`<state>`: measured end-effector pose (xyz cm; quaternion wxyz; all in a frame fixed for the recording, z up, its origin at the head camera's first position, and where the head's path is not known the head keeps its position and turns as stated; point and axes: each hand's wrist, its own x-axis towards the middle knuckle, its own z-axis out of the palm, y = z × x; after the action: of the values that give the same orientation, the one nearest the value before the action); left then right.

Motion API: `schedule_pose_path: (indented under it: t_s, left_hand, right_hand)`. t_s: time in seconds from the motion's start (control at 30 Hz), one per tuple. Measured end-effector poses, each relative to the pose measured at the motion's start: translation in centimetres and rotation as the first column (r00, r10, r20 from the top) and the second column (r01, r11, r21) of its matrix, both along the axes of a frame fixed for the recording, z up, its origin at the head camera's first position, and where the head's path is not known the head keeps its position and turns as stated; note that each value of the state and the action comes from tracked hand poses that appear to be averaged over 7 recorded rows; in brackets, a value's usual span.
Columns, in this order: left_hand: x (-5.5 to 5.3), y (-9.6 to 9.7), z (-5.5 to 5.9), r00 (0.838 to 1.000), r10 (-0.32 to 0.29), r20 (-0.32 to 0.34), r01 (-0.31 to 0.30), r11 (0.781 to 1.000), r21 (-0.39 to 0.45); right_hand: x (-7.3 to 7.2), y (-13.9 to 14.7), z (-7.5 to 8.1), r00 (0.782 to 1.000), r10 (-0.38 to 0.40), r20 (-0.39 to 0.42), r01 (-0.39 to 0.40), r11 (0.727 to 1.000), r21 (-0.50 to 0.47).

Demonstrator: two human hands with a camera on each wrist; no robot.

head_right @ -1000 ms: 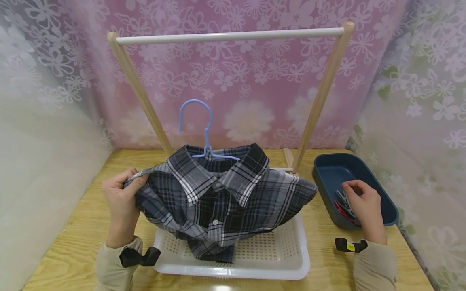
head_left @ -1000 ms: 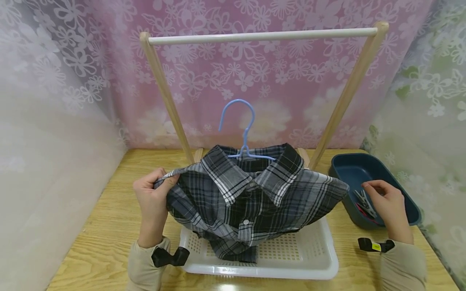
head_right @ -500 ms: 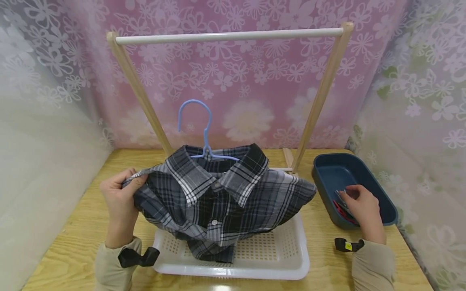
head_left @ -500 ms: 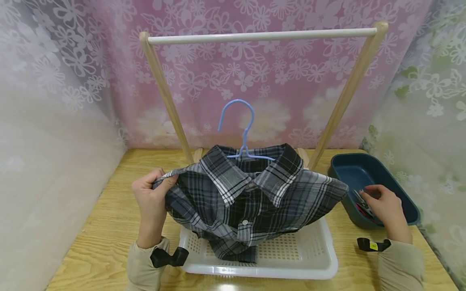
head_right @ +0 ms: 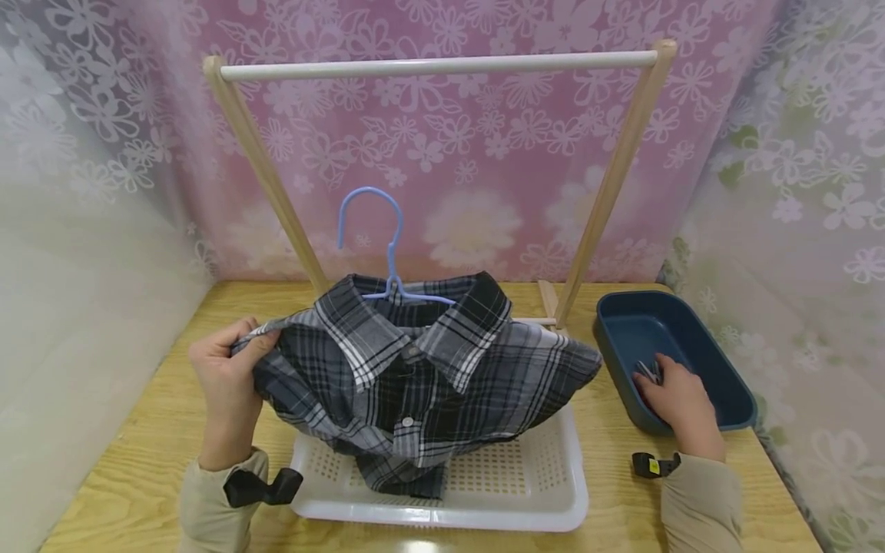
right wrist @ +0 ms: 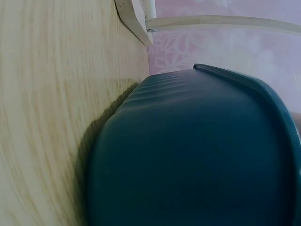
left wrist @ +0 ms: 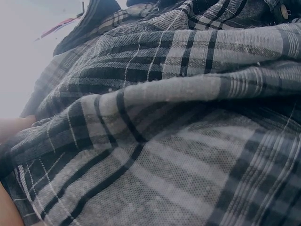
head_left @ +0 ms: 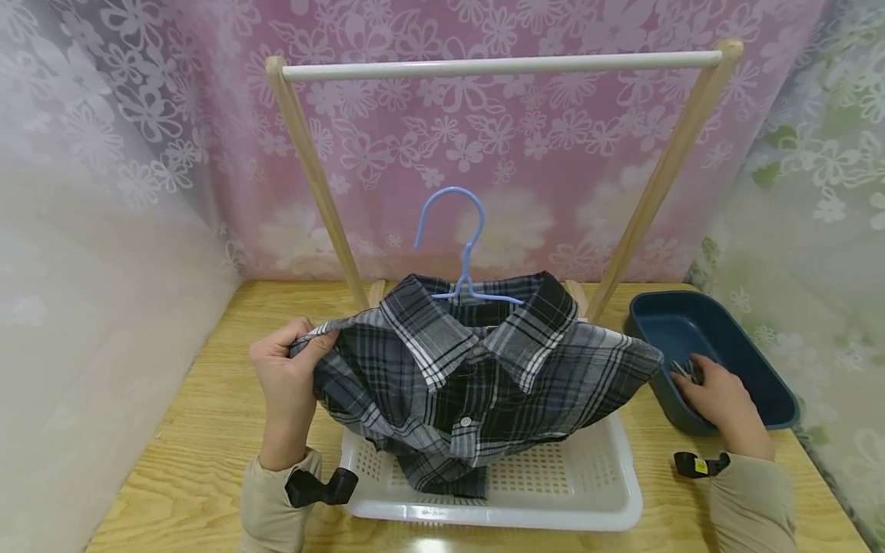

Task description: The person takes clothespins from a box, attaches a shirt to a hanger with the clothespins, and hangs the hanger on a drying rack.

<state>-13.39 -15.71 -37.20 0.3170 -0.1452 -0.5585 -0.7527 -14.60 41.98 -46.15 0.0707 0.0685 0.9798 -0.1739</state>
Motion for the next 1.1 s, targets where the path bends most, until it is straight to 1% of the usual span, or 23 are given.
schedule_pose_path:
  t_s: [0.23, 0.37, 0.43, 0.63, 0.73, 0.9, 1.1]
  left_hand:
    - [0.0, 0.0, 0.1, 1.000, 0.010, 0.007, -0.010, 1.000, -0.007]
    - [0.0, -0.1, 0.1, 1.000, 0.010, 0.012, -0.010, 1.000, -0.005]
    - [0.0, -0.1, 0.2, 1.000, 0.010, 0.011, -0.010, 1.000, -0.004]
    - [0.1, -0.1, 0.4, 1.000, 0.008, 0.003, -0.008, 1.000, -0.002]
    - [0.1, 0.0, 0.4, 1.000, 0.003, 0.004, -0.003, 1.000, 0.003]
    - [0.1, 0.0, 0.2, 1.000, -0.004, 0.009, 0.004, 1.000, 0.014]
    - [0.0, 0.1, 0.0, 1.000, -0.007, 0.003, 0.007, 1.000, 0.018]
  right_hand:
    - [-0.6, -0.1, 0.0, 0.997, 0.073, 0.007, -0.074, 0.997, 0.030]
    - [-0.8, -0.1, 0.0, 0.995, 0.096, -0.007, -0.096, 0.994, 0.043]
    - [-0.9, -0.1, 0.1, 0.995, 0.095, -0.015, -0.095, 0.995, 0.035]
    - [-1.3, 0.3, 0.3, 0.997, 0.071, -0.006, -0.071, 0.997, 0.016]
    - [-1.6, 0.3, 0.4, 0.998, 0.063, -0.019, -0.062, 0.997, 0.041]
    - [-1.9, 0.0, 0.6, 1.000, 0.017, -0.005, -0.017, 0.997, 0.078]
    - [-1.9, -0.3, 0.8, 1.000, -0.006, 0.010, 0.005, 0.998, 0.067]
